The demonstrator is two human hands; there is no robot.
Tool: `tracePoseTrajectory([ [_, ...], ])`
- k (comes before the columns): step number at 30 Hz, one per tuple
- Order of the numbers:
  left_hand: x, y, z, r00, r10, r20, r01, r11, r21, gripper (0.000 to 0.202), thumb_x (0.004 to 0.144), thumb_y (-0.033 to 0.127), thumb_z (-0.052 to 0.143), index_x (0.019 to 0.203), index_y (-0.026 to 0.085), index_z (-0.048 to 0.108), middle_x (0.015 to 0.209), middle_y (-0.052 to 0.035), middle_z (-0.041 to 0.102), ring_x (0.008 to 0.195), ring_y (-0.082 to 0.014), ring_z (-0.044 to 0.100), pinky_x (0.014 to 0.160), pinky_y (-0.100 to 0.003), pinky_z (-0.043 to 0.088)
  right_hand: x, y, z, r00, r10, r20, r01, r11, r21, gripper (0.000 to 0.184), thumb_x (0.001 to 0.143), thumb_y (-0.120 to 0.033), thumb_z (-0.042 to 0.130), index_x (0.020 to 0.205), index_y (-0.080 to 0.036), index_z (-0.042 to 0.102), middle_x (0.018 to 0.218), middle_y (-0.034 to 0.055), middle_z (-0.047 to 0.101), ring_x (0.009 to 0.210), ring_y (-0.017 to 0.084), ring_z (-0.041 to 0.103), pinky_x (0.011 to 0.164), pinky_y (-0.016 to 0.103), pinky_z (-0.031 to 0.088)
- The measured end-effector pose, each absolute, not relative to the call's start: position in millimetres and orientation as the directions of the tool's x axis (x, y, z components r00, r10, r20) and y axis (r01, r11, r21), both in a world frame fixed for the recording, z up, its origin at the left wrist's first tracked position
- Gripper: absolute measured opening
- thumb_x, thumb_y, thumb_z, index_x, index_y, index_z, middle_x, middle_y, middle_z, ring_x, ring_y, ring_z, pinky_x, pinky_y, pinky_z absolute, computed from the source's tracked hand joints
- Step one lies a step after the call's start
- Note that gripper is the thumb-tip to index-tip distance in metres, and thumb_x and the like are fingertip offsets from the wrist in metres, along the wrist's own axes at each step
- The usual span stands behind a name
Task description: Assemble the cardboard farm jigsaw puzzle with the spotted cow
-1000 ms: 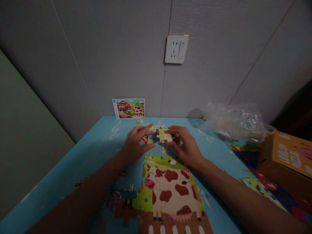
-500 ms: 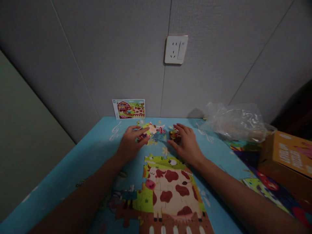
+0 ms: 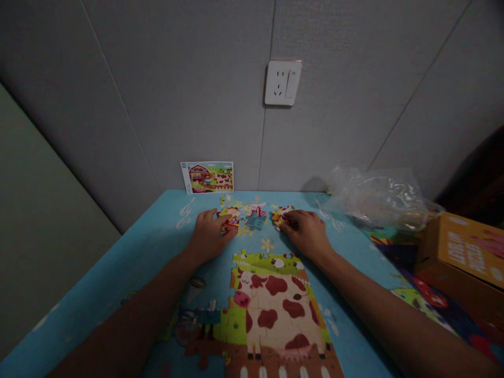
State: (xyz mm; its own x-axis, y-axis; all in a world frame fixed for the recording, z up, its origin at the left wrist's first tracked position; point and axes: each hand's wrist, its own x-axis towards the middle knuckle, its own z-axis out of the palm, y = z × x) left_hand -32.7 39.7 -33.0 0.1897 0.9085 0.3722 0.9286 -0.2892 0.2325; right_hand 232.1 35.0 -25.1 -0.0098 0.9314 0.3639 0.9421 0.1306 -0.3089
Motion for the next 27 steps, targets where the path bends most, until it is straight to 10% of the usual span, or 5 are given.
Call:
tracePoseTrajectory([
  [8,-32.8,38.7,-30.6,0.209,0.895,0.394,0.9,-0.333,0.281,0.052,0.082,0.04,0.06,0.129,0.017,0.061,0.134,-0.0156,0.054,0.126,-0.0325,0.045,0.108,-0.05,0.034,233.9,35.8,-21.3,0.026,0.877,0.479,0.914,0.173,-0.367,0.03,0.084,-0.037,0.061,0.103,-0.018,0.072,0.098,0.0126,0.072,0.097,0.032,0.059,0.087,0.049,0.041],
  [13,-26.9,29.2,-21.9,0.446,0.805,0.391,0.732,-0.579,0.36,0.071,0.082,0.034,0.065,0.147,0.025,0.036,0.147,-0.0067,0.047,0.138,-0.0301,0.033,0.114,-0.053,0.026,223.6,24.4,-13.5,-0.193,0.78,0.595,0.696,0.536,-0.477,0.02,0.083,-0.035,0.064,0.096,-0.02,0.066,0.1,0.0098,0.069,0.093,0.024,0.059,0.08,0.039,0.049],
  [17,-22.1,22.1,-20.3,0.601,0.696,0.392,0.57,-0.718,0.399,0.055,0.081,0.029,0.067,0.135,0.027,0.055,0.143,-0.0074,0.05,0.142,-0.0275,0.03,0.113,-0.046,0.032,210.1,9.5,-7.0,-0.404,0.695,0.595,0.56,0.702,-0.44,0.018,0.082,-0.032,0.068,0.093,-0.022,0.058,0.104,0.0072,0.065,0.095,0.021,0.057,0.083,0.038,0.048],
  [23,-22.0,21.8,-14.3,0.507,0.729,0.459,0.622,-0.679,0.39,0.043,0.084,0.033,0.064,0.126,0.027,0.063,0.143,-0.0088,0.05,0.137,-0.0262,0.04,0.112,-0.042,0.035,210.1,12.4,-7.5,-0.314,0.712,0.628,0.625,0.653,-0.428,0.02,0.081,-0.036,0.068,0.087,-0.022,0.054,0.103,0.0085,0.063,0.101,0.024,0.055,0.085,0.039,0.046],
  [27,-21.8,24.0,-11.4,0.293,0.844,0.45,0.783,-0.482,0.394,0.052,0.086,0.039,0.059,0.135,0.023,0.055,0.146,-0.0111,0.046,0.139,-0.0287,0.036,0.112,-0.044,0.033,219.2,24.0,-17.8,-0.092,0.799,0.595,0.869,0.356,-0.344,0.029,0.074,-0.038,0.071,0.087,-0.02,0.053,0.098,0.0122,0.06,0.095,0.029,0.053,0.082,0.044,0.044],
])
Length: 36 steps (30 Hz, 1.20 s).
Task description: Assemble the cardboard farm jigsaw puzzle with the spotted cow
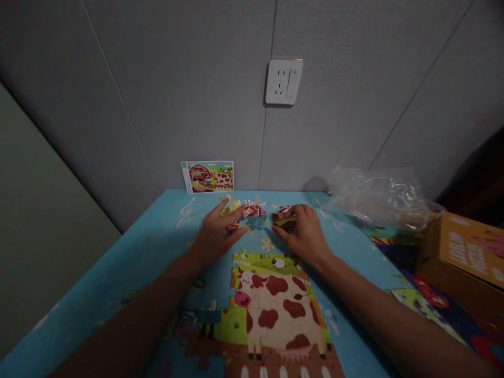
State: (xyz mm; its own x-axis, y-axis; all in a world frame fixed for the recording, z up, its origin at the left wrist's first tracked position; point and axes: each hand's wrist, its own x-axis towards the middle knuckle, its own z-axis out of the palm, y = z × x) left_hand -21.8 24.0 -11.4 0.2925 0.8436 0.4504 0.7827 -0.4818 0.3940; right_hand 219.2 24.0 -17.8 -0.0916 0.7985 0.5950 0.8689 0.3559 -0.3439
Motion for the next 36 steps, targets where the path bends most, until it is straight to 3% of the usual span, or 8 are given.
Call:
tracePoseTrajectory([
  [5,-22.8,28.4,-15.6,0.118,0.951,0.286,0.916,-0.215,0.337,0.053,0.086,0.043,0.056,0.137,0.027,0.054,0.138,-0.0089,0.055,0.141,-0.0392,0.028,0.11,-0.054,0.031,223.6,27.4,-23.8,0.042,0.887,0.46,0.965,0.083,-0.249,0.04,0.072,-0.045,0.068,0.096,-0.016,0.053,0.1,0.0158,0.06,0.096,0.034,0.055,0.08,0.044,0.042],
  [8,-24.0,30.0,-18.7,0.072,0.976,0.204,0.954,-0.127,0.272,0.051,0.085,0.049,0.055,0.135,0.036,0.055,0.143,-0.0058,0.05,0.139,-0.0464,0.025,0.106,-0.063,0.03,223.5,27.2,-23.7,0.06,0.913,0.402,0.969,0.043,-0.243,0.039,0.074,-0.044,0.065,0.097,-0.015,0.053,0.101,0.0155,0.062,0.097,0.033,0.056,0.081,0.043,0.041],
  [12,-25.6,31.5,-22.6,0.029,0.979,0.202,0.964,-0.081,0.254,0.05,0.084,0.053,0.055,0.132,0.041,0.056,0.149,-0.0077,0.041,0.14,-0.0456,0.024,0.106,-0.061,0.03,225.6,29.1,-25.8,0.053,0.912,0.408,0.963,0.061,-0.262,0.038,0.075,-0.044,0.063,0.098,-0.016,0.053,0.099,0.0143,0.064,0.094,0.032,0.057,0.078,0.043,0.04],
  [20,-29.0,31.9,-24.9,0.146,0.925,0.35,0.903,-0.269,0.335,0.062,0.082,0.046,0.06,0.141,0.03,0.048,0.147,-0.0119,0.044,0.138,-0.0444,0.028,0.104,-0.066,0.03,228.4,29.6,-21.3,0.006,0.862,0.507,0.937,0.172,-0.303,0.025,0.077,-0.039,0.062,0.088,-0.019,0.054,0.084,0.0134,0.067,0.085,0.032,0.058,0.074,0.045,0.041],
  [25,-25.7,26.5,-16.6,0.381,0.818,0.431,0.758,-0.543,0.36,0.071,0.083,0.036,0.062,0.148,0.03,0.034,0.131,-0.0057,0.061,0.141,-0.0328,0.028,0.11,-0.059,0.027,216.1,17.8,-10.3,-0.192,0.81,0.554,0.701,0.508,-0.5,0.023,0.078,-0.033,0.064,0.081,-0.024,0.043,0.093,0.0088,0.066,0.089,0.024,0.06,0.077,0.038,0.046],
  [30,-20.1,19.3,-17.4,0.596,0.676,0.432,0.564,-0.736,0.374,0.039,0.079,0.025,0.068,0.117,0.034,0.068,0.135,-0.0056,0.055,0.13,-0.0258,0.045,0.108,-0.042,0.038,202.4,0.5,-6.1,-0.483,0.724,0.493,0.493,0.69,-0.53,0.029,0.075,-0.029,0.069,0.088,-0.024,0.043,0.104,0.0058,0.066,0.095,0.02,0.062,0.082,0.035,0.047],
  [32,-19.3,17.8,-18.3,0.603,0.662,0.445,0.541,-0.75,0.382,0.033,0.079,0.022,0.067,0.109,0.034,0.073,0.136,-0.0055,0.053,0.13,-0.0255,0.046,0.108,-0.041,0.039,201.4,-0.9,-7.0,-0.502,0.71,0.494,0.471,0.704,-0.533,0.029,0.077,-0.031,0.069,0.09,-0.024,0.044,0.107,0.0063,0.066,0.098,0.02,0.062,0.084,0.036,0.047],
  [36,-19.3,17.0,-14.1,0.51,0.697,0.504,0.592,-0.71,0.382,0.037,0.08,0.022,0.061,0.115,0.031,0.07,0.14,-0.0067,0.05,0.131,-0.0266,0.046,0.109,-0.044,0.037,208.2,9.4,-12.0,-0.38,0.742,0.553,0.572,0.658,-0.489,0.034,0.076,-0.037,0.071,0.094,-0.023,0.046,0.11,0.01,0.065,0.106,0.025,0.06,0.089,0.042,0.045],
])
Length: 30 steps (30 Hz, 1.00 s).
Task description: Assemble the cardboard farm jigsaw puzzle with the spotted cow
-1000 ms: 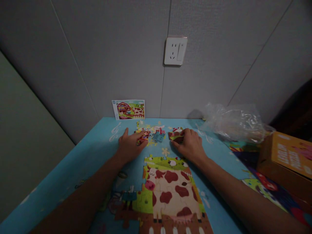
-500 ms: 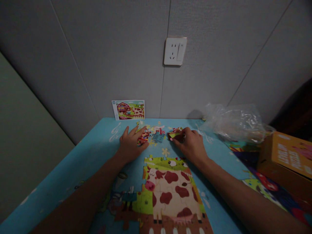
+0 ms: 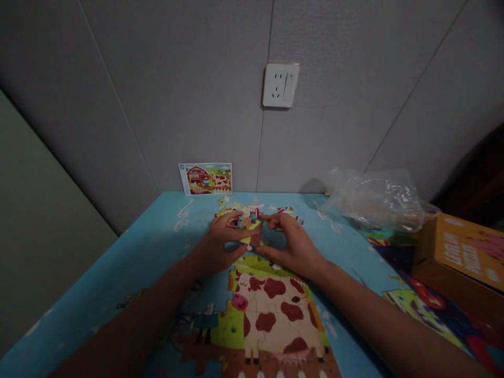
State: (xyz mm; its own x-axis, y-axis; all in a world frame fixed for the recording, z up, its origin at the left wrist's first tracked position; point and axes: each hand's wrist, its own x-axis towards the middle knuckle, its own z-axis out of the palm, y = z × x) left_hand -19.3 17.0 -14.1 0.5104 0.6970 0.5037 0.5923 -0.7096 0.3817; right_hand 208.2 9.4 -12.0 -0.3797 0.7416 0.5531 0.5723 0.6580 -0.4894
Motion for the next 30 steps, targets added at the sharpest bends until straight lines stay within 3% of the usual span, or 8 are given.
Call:
tracePoseTrajectory([
  [6,-25.6,26.0,-11.7,0.211,0.835,0.508,0.803,-0.444,0.397,0.051,0.081,0.015,0.048,0.129,0.028,0.061,0.14,-0.007,0.051,0.139,-0.0319,0.034,0.11,-0.053,0.035,229.4,33.6,-24.8,-0.046,0.827,0.56,0.834,0.34,-0.434,0.036,0.075,-0.037,0.066,0.101,-0.019,0.049,0.118,0.0175,0.061,0.109,0.034,0.056,0.091,0.053,0.042],
  [12,-39.3,41.2,-37.1,0.152,0.896,0.417,0.861,-0.328,0.389,0.073,0.066,0.006,0.052,0.134,0.032,0.055,0.13,-0.0017,0.063,0.141,-0.0414,0.025,0.104,-0.069,0.032,235.9,38.7,-34.5,-0.045,0.884,0.465,0.906,0.233,-0.355,0.031,0.073,-0.029,0.061,0.101,-0.019,0.051,0.101,0.0132,0.065,0.1,0.03,0.058,0.084,0.046,0.042],
  [18,-38.8,42.2,-37.9,0.1,0.93,0.355,0.921,-0.221,0.32,0.068,0.067,0.009,0.057,0.129,0.034,0.06,0.15,-0.0083,0.041,0.14,-0.0481,0.022,0.1,-0.074,0.03,235.1,38.5,-33.5,-0.059,0.897,0.439,0.902,0.236,-0.361,0.025,0.076,-0.03,0.058,0.097,-0.019,0.051,0.1,0.0117,0.067,0.099,0.031,0.058,0.084,0.046,0.041],
  [20,-37.9,41.5,-36.1,0.101,0.935,0.339,0.927,-0.212,0.31,0.066,0.068,0.01,0.057,0.129,0.033,0.061,0.149,-0.0096,0.041,0.139,-0.0491,0.024,0.099,-0.073,0.032,235.5,39.0,-32.9,-0.058,0.9,0.432,0.908,0.228,-0.351,0.024,0.077,-0.031,0.058,0.097,-0.019,0.051,0.099,0.012,0.067,0.099,0.031,0.058,0.083,0.045,0.042],
  [24,-37.4,40.4,-36.5,0.131,0.914,0.385,0.919,-0.258,0.299,0.067,0.067,0.009,0.056,0.129,0.032,0.06,0.146,-0.0081,0.046,0.139,-0.0453,0.027,0.103,-0.07,0.03,235.8,39.9,-32.1,-0.062,0.894,0.444,0.919,0.225,-0.325,0.023,0.076,-0.031,0.06,0.095,-0.02,0.052,0.096,0.0114,0.066,0.096,0.031,0.058,0.079,0.043,0.043],
  [30,-32.4,34.4,-26.1,0.321,0.833,0.451,0.834,-0.475,0.282,0.075,0.065,0.004,0.046,0.138,0.023,0.05,0.146,-0.007,0.048,0.14,-0.0284,0.033,0.115,-0.059,0.019,235.5,40.3,-30.1,-0.067,0.893,0.446,0.914,0.235,-0.332,0.021,0.076,-0.03,0.061,0.093,-0.02,0.053,0.094,0.0114,0.066,0.095,0.031,0.057,0.079,0.044,0.044],
])
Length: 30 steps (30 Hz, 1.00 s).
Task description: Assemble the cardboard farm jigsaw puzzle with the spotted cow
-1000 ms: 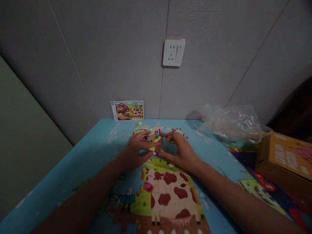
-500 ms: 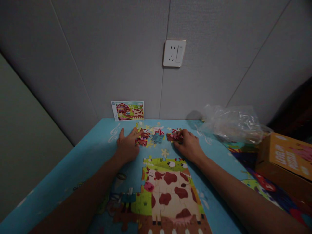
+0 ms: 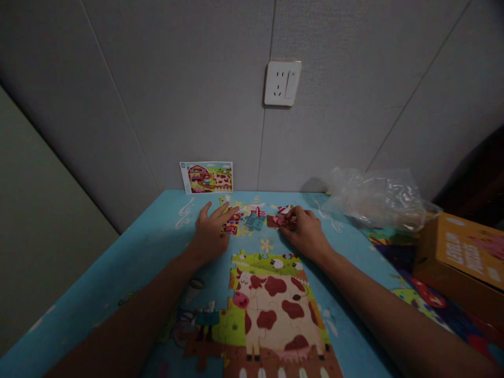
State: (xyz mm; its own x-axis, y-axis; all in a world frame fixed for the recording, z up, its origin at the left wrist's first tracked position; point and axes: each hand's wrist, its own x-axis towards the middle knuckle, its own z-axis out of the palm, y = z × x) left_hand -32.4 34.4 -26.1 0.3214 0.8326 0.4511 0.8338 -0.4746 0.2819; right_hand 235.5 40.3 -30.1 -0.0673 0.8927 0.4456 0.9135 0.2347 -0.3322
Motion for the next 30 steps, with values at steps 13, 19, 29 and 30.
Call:
tracePoseTrajectory([
  [13,-23.6,25.2,-17.1,0.468,0.663,0.584,0.537,-0.738,0.408,0.051,0.076,0.004,0.041,0.117,0.021,0.067,0.109,-0.0036,0.073,0.1,-0.0182,0.065,0.095,-0.037,0.05,235.8,41.9,-30.7,-0.136,0.911,0.389,0.864,0.301,-0.404,0.022,0.078,-0.029,0.065,0.095,-0.019,0.056,0.102,0.0104,0.067,0.101,0.029,0.054,0.086,0.045,0.045],
  [19,-21.8,23.5,-14.0,0.508,0.646,0.57,0.492,-0.761,0.423,0.046,0.079,0.006,0.041,0.112,0.021,0.07,0.102,-0.0028,0.074,0.095,-0.0162,0.068,0.09,-0.031,0.053,235.4,40.4,-28.0,-0.169,0.897,0.409,0.864,0.334,-0.376,0.018,0.078,-0.028,0.064,0.091,-0.02,0.056,0.096,0.0092,0.066,0.096,0.028,0.053,0.082,0.043,0.043],
  [29,-20.4,19.1,-13.3,0.563,0.697,0.444,0.526,-0.717,0.458,0.072,0.075,0.003,0.043,0.144,0.024,0.041,0.111,-0.005,0.068,0.095,-0.0177,0.057,0.091,-0.036,0.049,226.0,30.4,-19.4,-0.222,0.742,0.632,0.639,0.6,-0.48,0.021,0.079,-0.03,0.065,0.089,-0.022,0.048,0.098,0.0079,0.063,0.092,0.024,0.056,0.08,0.039,0.043],
  [30,-19.9,18.2,-13.7,0.584,0.691,0.426,0.526,-0.722,0.449,0.075,0.074,0.004,0.045,0.145,0.025,0.04,0.113,-0.0062,0.065,0.1,-0.0188,0.056,0.093,-0.038,0.048,223.2,27.1,-17.4,-0.262,0.711,0.652,0.586,0.654,-0.478,0.022,0.08,-0.03,0.065,0.09,-0.023,0.047,0.102,0.0077,0.062,0.094,0.023,0.056,0.082,0.039,0.044],
])
